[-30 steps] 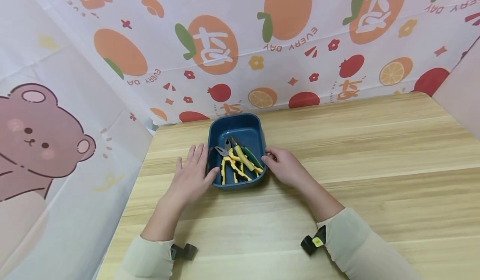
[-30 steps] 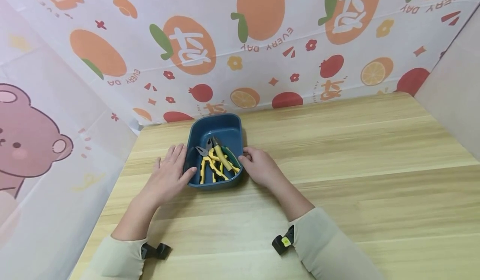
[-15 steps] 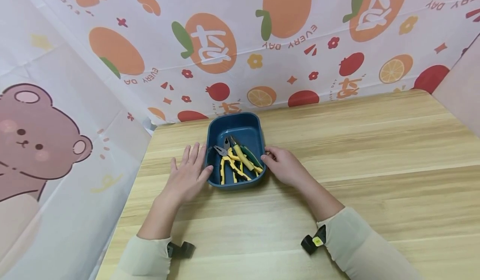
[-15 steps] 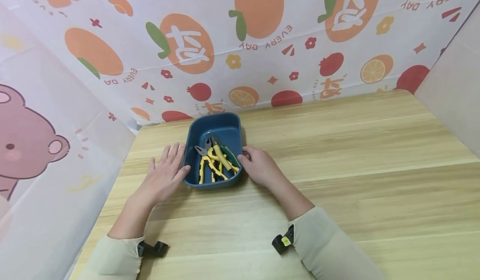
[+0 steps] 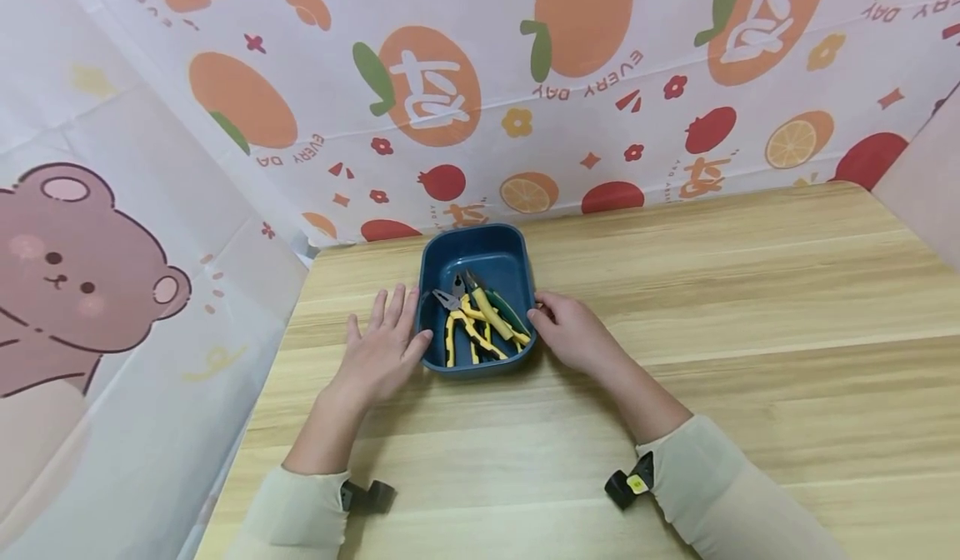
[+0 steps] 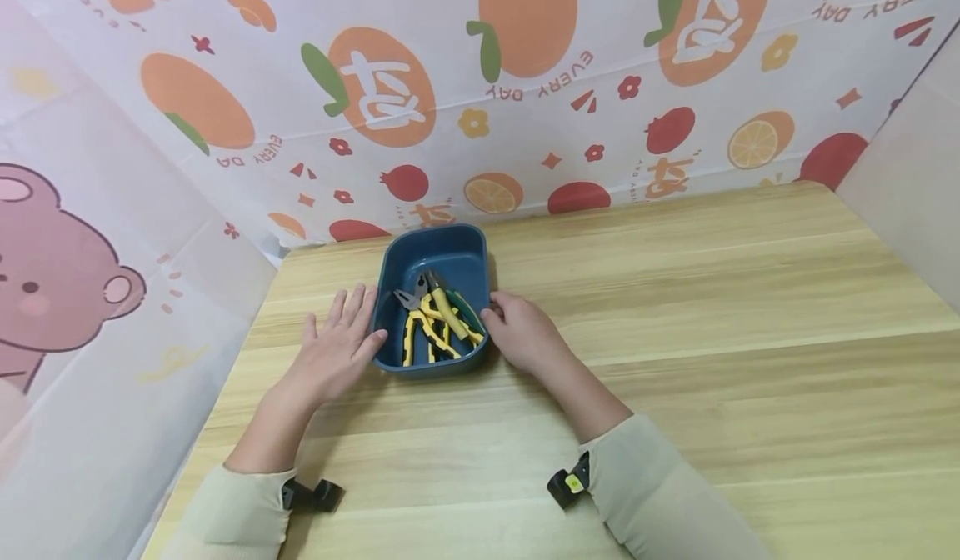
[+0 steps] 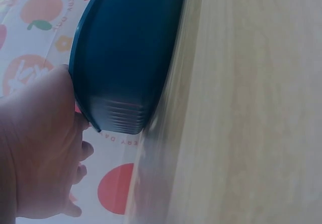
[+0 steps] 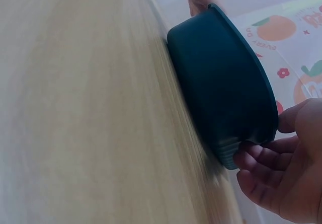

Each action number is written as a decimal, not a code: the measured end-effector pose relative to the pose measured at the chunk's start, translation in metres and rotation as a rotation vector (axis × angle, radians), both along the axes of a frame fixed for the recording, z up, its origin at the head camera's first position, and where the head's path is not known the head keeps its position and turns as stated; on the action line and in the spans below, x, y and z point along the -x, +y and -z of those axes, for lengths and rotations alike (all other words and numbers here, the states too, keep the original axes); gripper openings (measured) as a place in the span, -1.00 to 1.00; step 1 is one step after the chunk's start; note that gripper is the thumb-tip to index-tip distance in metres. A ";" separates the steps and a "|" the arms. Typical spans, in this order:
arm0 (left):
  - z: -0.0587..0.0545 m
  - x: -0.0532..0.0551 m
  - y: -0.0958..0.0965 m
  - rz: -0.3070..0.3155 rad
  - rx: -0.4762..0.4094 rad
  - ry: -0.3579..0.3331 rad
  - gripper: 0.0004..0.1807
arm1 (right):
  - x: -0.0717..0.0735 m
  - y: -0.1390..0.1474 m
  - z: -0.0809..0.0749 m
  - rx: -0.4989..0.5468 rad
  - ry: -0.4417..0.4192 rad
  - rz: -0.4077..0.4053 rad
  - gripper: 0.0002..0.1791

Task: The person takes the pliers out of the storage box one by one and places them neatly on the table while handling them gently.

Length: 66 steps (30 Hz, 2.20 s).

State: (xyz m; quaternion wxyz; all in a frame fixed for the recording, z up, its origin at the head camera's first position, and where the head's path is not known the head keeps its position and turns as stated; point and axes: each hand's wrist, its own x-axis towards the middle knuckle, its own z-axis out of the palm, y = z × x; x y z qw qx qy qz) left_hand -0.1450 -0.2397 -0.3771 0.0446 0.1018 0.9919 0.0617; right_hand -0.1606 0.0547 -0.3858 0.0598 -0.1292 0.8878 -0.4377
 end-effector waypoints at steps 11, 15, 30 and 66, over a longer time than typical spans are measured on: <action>0.002 -0.002 0.000 -0.009 -0.015 0.009 -0.25 | -0.002 -0.004 0.003 -0.066 0.072 0.027 -0.42; 0.001 -0.002 0.002 -0.009 -0.012 0.009 -0.25 | -0.004 -0.005 0.002 -0.085 0.135 0.046 -0.38; -0.004 -0.004 0.002 0.005 -0.014 0.027 -0.24 | -0.010 -0.022 -0.012 -0.179 0.247 0.019 -0.37; -0.001 -0.007 0.000 0.079 -0.032 0.079 -0.27 | -0.001 -0.061 -0.006 -0.420 0.233 -0.075 -0.50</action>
